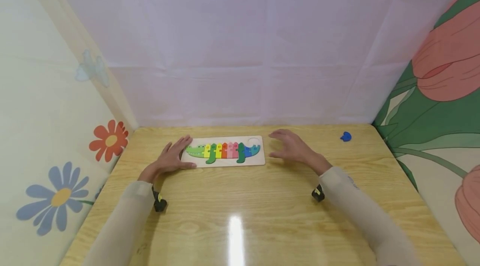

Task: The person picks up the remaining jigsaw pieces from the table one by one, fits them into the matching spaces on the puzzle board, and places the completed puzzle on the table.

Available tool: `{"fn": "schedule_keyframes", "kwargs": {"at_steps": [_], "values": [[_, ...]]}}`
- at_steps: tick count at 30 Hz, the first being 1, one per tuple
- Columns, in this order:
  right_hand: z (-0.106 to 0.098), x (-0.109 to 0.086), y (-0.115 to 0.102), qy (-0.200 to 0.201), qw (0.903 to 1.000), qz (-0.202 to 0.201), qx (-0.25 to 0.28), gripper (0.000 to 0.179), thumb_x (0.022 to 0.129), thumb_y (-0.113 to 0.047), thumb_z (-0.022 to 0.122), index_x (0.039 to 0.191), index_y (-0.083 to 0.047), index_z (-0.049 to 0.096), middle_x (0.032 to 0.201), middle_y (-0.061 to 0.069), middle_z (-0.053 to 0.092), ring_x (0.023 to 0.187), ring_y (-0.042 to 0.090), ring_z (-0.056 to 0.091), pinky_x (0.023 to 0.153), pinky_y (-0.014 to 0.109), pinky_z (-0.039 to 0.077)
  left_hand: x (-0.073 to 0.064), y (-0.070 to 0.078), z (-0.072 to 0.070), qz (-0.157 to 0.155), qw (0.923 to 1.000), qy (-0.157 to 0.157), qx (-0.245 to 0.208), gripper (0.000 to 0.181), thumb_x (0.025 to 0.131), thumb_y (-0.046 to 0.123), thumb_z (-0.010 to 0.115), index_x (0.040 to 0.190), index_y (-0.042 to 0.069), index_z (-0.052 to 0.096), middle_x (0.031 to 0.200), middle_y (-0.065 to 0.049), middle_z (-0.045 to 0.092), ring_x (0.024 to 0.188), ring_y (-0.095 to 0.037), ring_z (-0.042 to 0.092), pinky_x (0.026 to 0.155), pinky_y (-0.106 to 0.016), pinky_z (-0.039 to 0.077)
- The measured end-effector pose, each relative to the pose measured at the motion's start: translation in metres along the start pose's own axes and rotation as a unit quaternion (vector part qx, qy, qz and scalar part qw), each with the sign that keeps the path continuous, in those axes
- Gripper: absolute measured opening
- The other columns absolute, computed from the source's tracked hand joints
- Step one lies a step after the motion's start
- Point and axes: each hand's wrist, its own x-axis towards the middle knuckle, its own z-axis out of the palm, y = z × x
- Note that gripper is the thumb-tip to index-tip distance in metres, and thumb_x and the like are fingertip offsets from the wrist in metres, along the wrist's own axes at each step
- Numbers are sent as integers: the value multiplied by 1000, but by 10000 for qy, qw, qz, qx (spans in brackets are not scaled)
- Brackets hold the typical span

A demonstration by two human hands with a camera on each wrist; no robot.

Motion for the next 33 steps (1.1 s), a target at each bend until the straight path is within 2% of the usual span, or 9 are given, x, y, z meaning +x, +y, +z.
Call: {"fn": "schedule_keyframes", "kwargs": {"at_steps": [13, 21, 28, 33], "values": [[-30, -30, 21, -3, 9997, 182, -131, 78, 85, -36, 90, 145, 3, 61, 147, 25, 60, 138, 47, 53, 115, 66, 39, -1, -2, 2, 15, 10000, 31, 28, 115, 87, 55, 84, 169, 4, 22, 176, -18, 15, 163, -41, 10, 126, -67, -1], [-50, -46, 37, 254, 9989, 185, -337, 77, 83, -32, 92, 142, 6, 62, 144, 28, 61, 133, 50, 54, 112, 67, 41, 0, -3, 3, 15, 10000, -3, 45, 116, 87, 57, 83, 169, 4, 21, 177, -18, 15, 163, -41, 9, 126, -67, -1], [-66, -60, 46, 308, 9982, 433, -273, 77, 83, -30, 92, 143, 6, 61, 146, 30, 58, 136, 51, 51, 114, 68, 38, 1, -3, 3, -4, 10000, -11, 98, 116, 86, 58, 82, 170, 5, 20, 177, -18, 14, 163, -40, 8, 127, -66, -1], [-78, -68, 54, 437, 9979, 360, -318, 75, 80, -26, 93, 139, 9, 63, 142, 32, 61, 132, 53, 54, 111, 68, 40, 1, -3, 2, 10, 9999, 9, 100, 116, 86, 58, 82, 169, 5, 20, 177, -18, 14, 163, -40, 9, 127, -67, -1]]}}
